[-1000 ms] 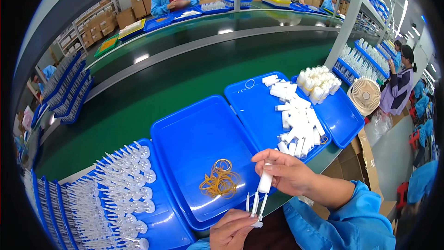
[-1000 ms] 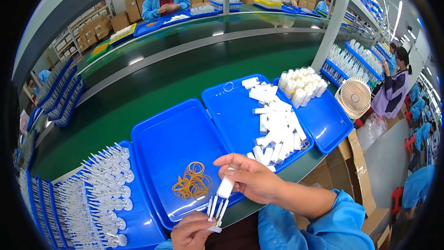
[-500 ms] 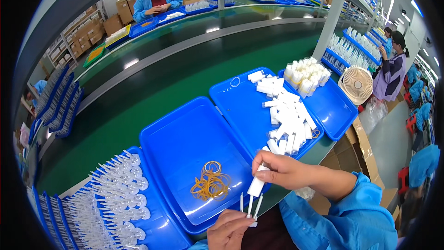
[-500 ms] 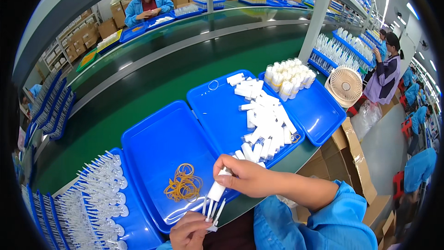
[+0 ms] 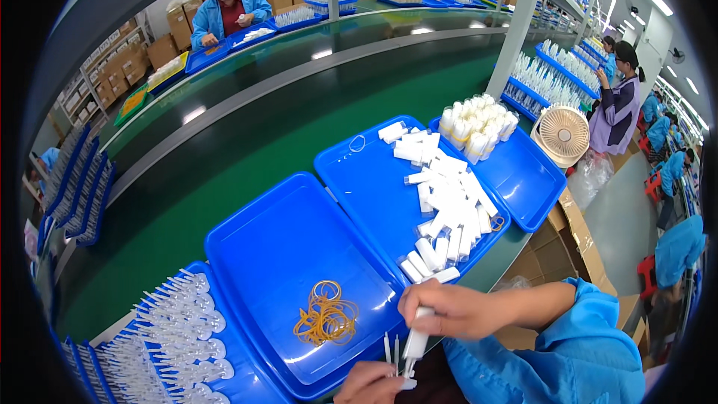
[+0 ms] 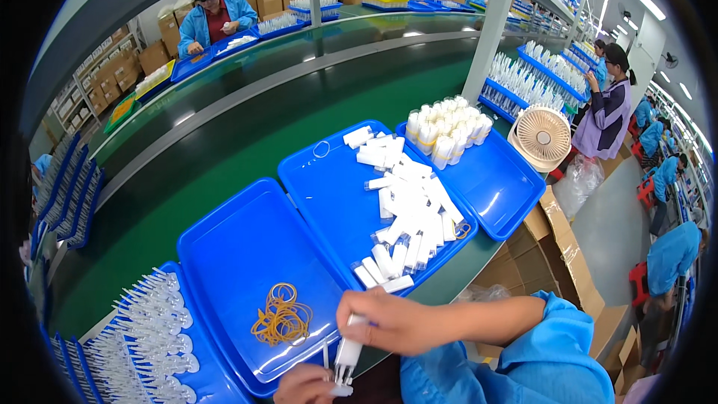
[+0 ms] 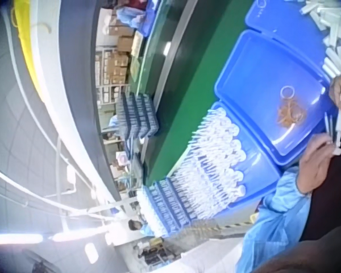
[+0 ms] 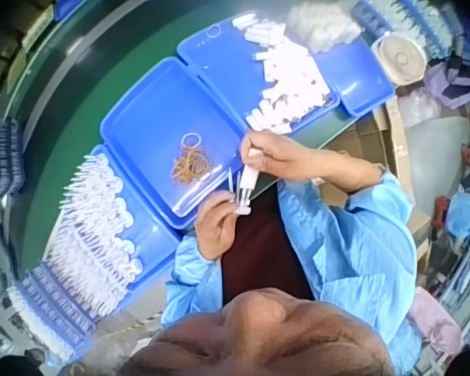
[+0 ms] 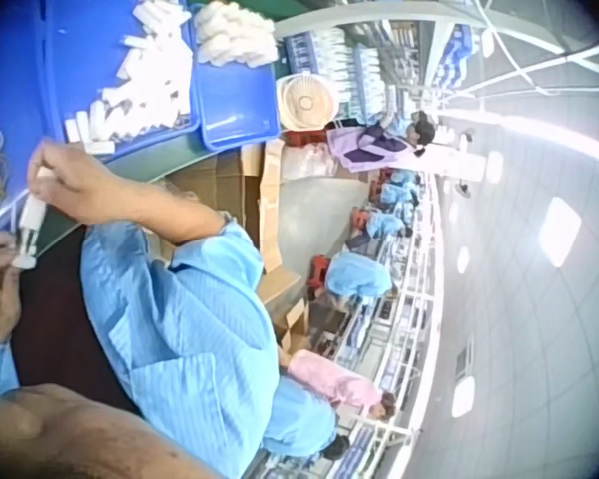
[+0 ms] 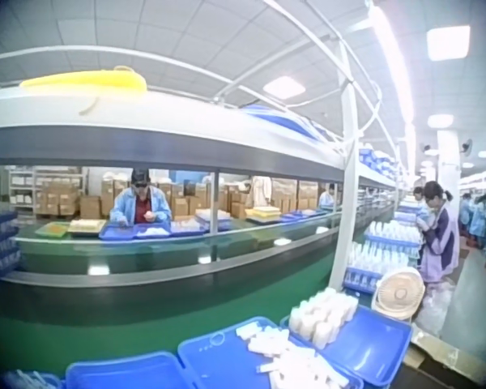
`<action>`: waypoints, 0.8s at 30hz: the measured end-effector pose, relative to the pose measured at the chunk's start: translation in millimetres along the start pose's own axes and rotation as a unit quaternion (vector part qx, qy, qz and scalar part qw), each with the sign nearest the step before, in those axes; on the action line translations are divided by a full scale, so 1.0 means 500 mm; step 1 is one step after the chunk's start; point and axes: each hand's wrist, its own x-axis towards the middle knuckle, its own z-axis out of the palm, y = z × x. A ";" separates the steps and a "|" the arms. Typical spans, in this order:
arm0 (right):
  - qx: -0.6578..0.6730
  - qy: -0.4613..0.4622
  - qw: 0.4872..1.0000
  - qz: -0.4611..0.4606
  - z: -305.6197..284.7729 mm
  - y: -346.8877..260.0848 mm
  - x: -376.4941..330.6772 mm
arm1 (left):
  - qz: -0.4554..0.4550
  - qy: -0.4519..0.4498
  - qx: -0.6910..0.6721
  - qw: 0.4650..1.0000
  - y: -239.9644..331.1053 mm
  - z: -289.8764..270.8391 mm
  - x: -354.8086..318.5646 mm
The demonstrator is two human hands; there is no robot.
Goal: Manually assemble and bundle plastic sprayer pump components with rubber bands on a factory line.
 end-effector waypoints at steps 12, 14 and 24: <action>-0.207 -0.029 0.973 -0.092 -0.066 0.003 0.071 | -0.209 0.078 -0.169 0.960 -0.009 0.002 -0.014; -0.387 0.069 0.915 -0.096 -0.161 0.044 0.117 | -0.189 0.108 -0.200 0.955 -0.013 0.001 -0.019; -0.587 0.082 0.798 0.113 -0.253 0.146 0.194 | -0.194 0.138 -0.294 0.926 -0.011 -0.001 -0.052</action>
